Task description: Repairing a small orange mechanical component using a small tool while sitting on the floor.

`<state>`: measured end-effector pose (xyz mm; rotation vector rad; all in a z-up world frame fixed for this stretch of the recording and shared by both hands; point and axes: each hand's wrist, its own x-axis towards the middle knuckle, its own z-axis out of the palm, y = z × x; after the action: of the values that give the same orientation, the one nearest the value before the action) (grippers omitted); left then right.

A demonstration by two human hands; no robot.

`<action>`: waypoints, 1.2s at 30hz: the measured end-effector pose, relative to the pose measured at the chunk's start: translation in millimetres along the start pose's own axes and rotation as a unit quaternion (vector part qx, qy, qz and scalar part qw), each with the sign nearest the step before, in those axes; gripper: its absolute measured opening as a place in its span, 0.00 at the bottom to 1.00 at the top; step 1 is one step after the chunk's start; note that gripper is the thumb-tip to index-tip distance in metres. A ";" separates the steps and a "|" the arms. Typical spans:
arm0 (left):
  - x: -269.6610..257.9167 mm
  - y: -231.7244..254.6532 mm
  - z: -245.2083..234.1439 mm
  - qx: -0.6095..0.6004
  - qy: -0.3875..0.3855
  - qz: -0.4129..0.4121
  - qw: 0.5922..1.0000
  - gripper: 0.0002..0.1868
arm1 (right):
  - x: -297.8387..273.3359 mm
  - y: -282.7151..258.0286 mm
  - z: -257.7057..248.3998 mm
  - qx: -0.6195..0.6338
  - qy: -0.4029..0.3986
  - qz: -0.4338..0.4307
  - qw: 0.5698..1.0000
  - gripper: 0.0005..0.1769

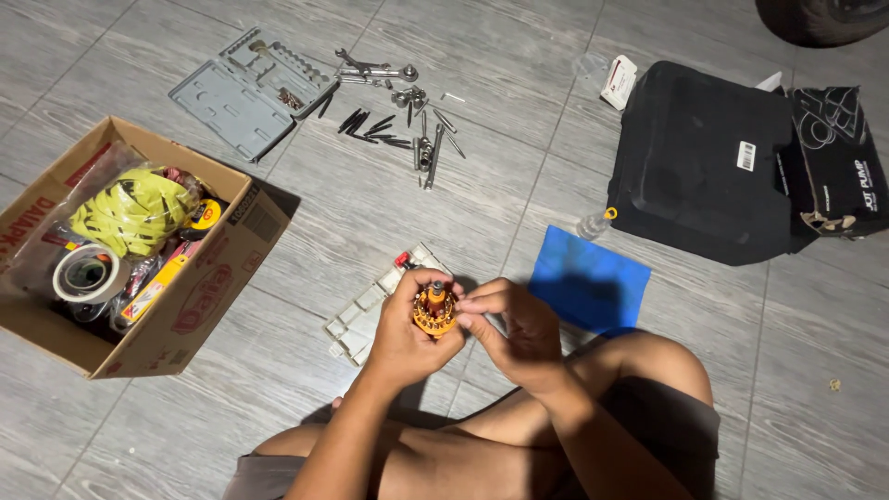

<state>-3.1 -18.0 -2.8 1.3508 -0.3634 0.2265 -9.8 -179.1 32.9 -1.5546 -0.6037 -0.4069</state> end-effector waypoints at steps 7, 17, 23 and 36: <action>1.2 -1.1 -3.3 0.007 -0.009 -0.002 1.000 0.26 | 1.3 -0.7 -1.6 -0.051 -0.012 -0.019 0.998 0.05; 1.2 -2.7 -5.1 -0.036 -0.003 -0.011 0.999 0.29 | -0.1 6.1 -5.7 -0.080 -0.020 -0.022 0.996 0.15; 2.1 -4.6 -8.8 -0.058 -0.027 0.009 0.998 0.33 | -2.5 24.3 -13.0 -0.034 -0.075 0.048 0.995 0.20; 4.0 2.1 -6.4 0.056 -0.086 0.053 0.993 0.35 | -2.4 16.5 -6.7 0.012 -0.104 0.113 0.988 0.27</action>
<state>0.7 -11.5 -0.5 1.4681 -0.5742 0.2221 -1.1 -186.1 18.8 -1.6333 -0.5817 -0.0643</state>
